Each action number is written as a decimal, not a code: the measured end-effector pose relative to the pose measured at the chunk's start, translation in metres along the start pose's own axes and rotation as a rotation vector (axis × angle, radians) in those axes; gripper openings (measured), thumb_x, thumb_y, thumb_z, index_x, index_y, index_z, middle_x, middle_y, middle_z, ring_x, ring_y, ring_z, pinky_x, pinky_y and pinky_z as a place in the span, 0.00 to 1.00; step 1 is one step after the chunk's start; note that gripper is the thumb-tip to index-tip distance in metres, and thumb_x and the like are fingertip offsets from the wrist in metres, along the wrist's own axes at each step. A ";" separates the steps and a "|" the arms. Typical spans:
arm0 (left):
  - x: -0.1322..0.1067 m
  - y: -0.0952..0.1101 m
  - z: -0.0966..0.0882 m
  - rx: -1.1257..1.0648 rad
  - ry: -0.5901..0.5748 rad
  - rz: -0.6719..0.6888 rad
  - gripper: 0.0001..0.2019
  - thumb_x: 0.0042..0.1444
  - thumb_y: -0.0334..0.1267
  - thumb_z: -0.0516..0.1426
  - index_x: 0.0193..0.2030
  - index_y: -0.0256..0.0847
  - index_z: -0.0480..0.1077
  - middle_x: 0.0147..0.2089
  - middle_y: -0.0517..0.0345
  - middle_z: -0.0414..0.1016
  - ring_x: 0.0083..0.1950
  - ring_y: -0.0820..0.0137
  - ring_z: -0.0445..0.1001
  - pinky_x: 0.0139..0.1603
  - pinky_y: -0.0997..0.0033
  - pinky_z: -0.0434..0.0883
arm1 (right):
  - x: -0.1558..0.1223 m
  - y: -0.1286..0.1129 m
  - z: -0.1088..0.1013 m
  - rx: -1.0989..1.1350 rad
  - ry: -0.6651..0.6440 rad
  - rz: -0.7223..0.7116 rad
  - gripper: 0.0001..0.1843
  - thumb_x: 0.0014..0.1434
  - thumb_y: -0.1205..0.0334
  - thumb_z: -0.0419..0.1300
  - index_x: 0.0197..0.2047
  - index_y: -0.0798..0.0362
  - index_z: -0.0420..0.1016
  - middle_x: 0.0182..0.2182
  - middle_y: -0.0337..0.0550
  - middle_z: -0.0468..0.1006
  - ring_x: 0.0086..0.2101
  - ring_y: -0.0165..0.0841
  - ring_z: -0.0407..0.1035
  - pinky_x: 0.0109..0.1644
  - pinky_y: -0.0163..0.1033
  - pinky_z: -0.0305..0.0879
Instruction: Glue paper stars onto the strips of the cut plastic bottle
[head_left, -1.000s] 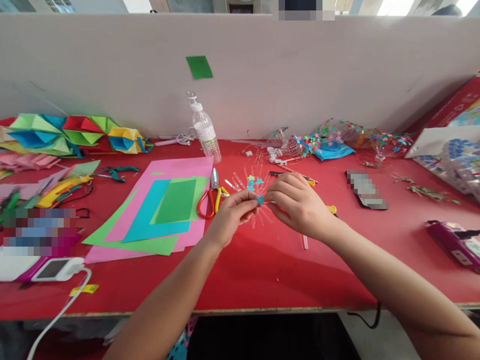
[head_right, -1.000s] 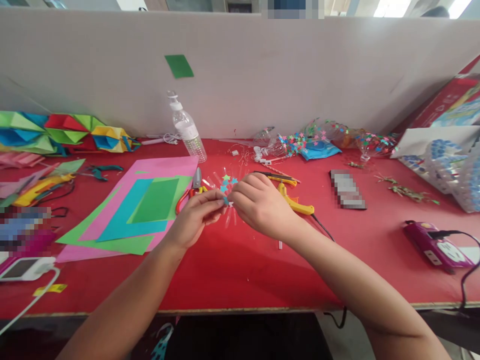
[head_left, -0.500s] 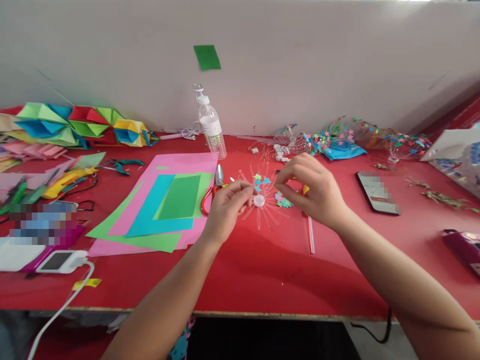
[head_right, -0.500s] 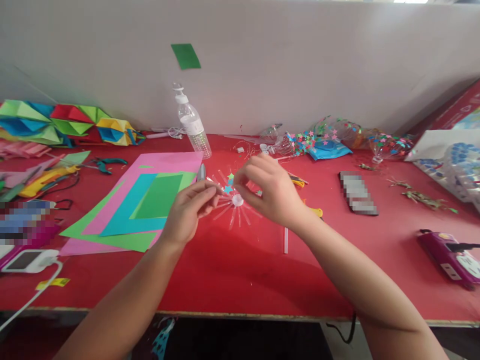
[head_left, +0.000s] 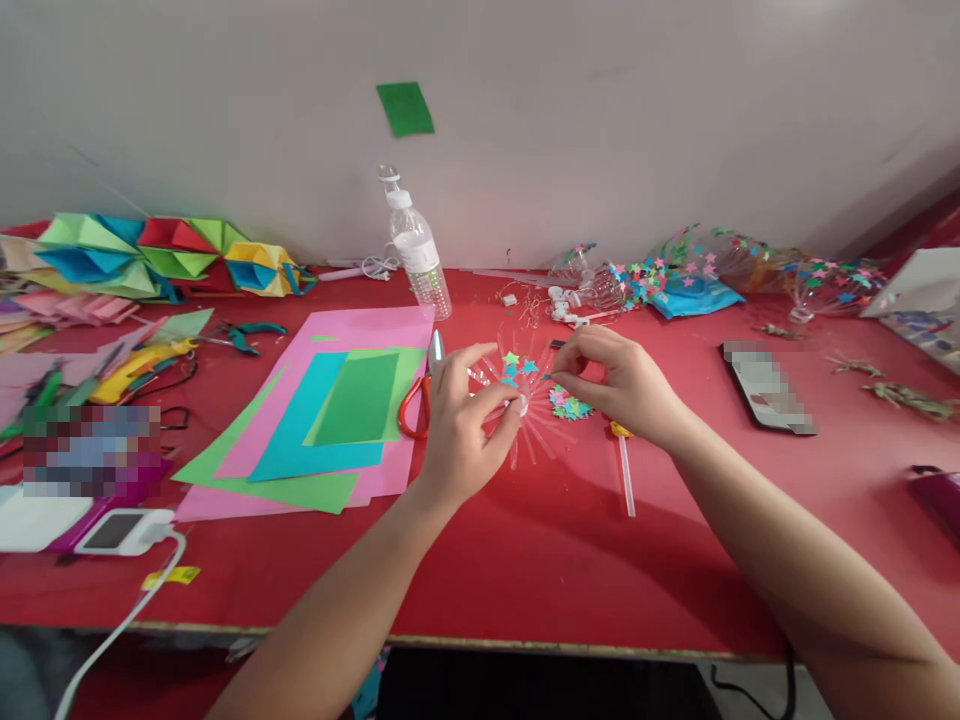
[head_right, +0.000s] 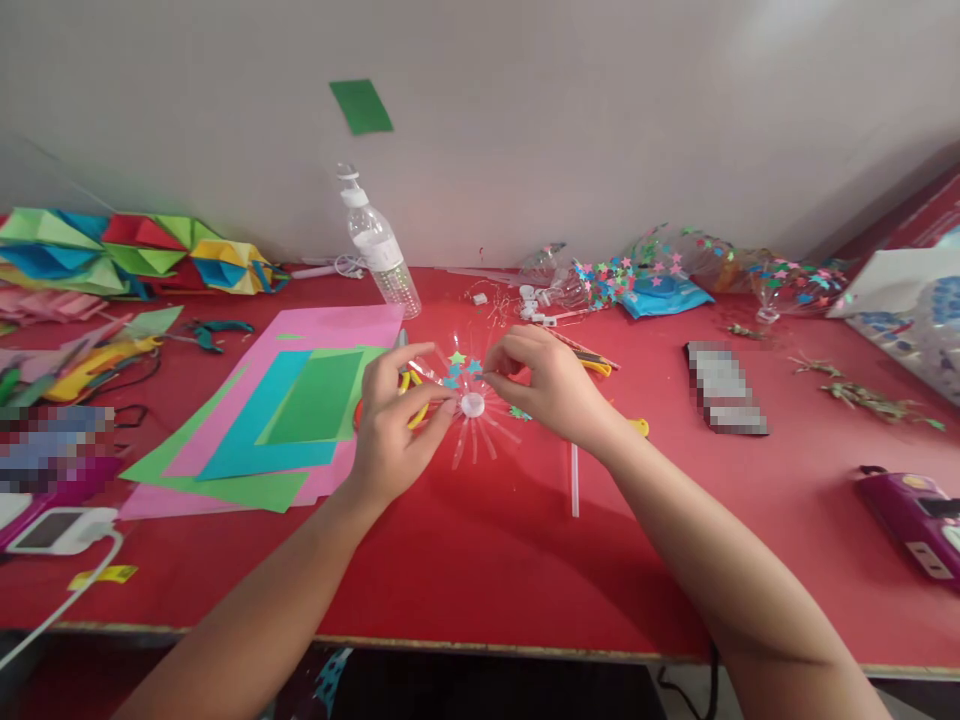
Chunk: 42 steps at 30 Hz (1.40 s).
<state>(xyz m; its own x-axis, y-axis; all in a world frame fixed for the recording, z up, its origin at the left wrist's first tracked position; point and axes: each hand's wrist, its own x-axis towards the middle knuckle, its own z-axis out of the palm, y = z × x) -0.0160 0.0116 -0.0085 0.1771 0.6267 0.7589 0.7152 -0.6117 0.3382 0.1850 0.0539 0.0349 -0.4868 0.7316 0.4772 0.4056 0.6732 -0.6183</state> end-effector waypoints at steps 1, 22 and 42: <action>0.000 0.001 -0.001 0.019 -0.002 0.008 0.03 0.58 0.33 0.58 0.34 0.40 0.73 0.58 0.46 0.65 0.59 0.55 0.66 0.59 0.46 0.66 | 0.000 -0.001 0.000 0.000 -0.004 0.018 0.04 0.58 0.68 0.59 0.31 0.52 0.70 0.29 0.37 0.70 0.32 0.29 0.65 0.38 0.36 0.62; -0.010 -0.002 0.016 -0.060 -0.044 -0.149 0.07 0.60 0.32 0.58 0.43 0.44 0.75 0.58 0.49 0.68 0.60 0.58 0.66 0.59 0.48 0.67 | -0.009 -0.001 0.019 0.157 -0.240 0.391 0.04 0.56 0.62 0.57 0.32 0.51 0.71 0.29 0.36 0.76 0.21 0.23 0.60 0.24 0.30 0.54; -0.009 -0.007 0.018 -0.086 0.000 -0.090 0.07 0.55 0.26 0.59 0.38 0.40 0.74 0.53 0.49 0.72 0.55 0.59 0.71 0.54 0.51 0.70 | -0.008 -0.002 0.024 0.240 -0.251 0.448 0.03 0.57 0.61 0.57 0.33 0.50 0.70 0.24 0.34 0.71 0.23 0.26 0.67 0.26 0.31 0.61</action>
<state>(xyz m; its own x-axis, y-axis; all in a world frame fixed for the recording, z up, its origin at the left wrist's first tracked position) -0.0101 0.0187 -0.0279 0.1154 0.6809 0.7233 0.6672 -0.5926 0.4514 0.1697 0.0442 0.0170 -0.4881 0.8727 -0.0092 0.4419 0.2380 -0.8649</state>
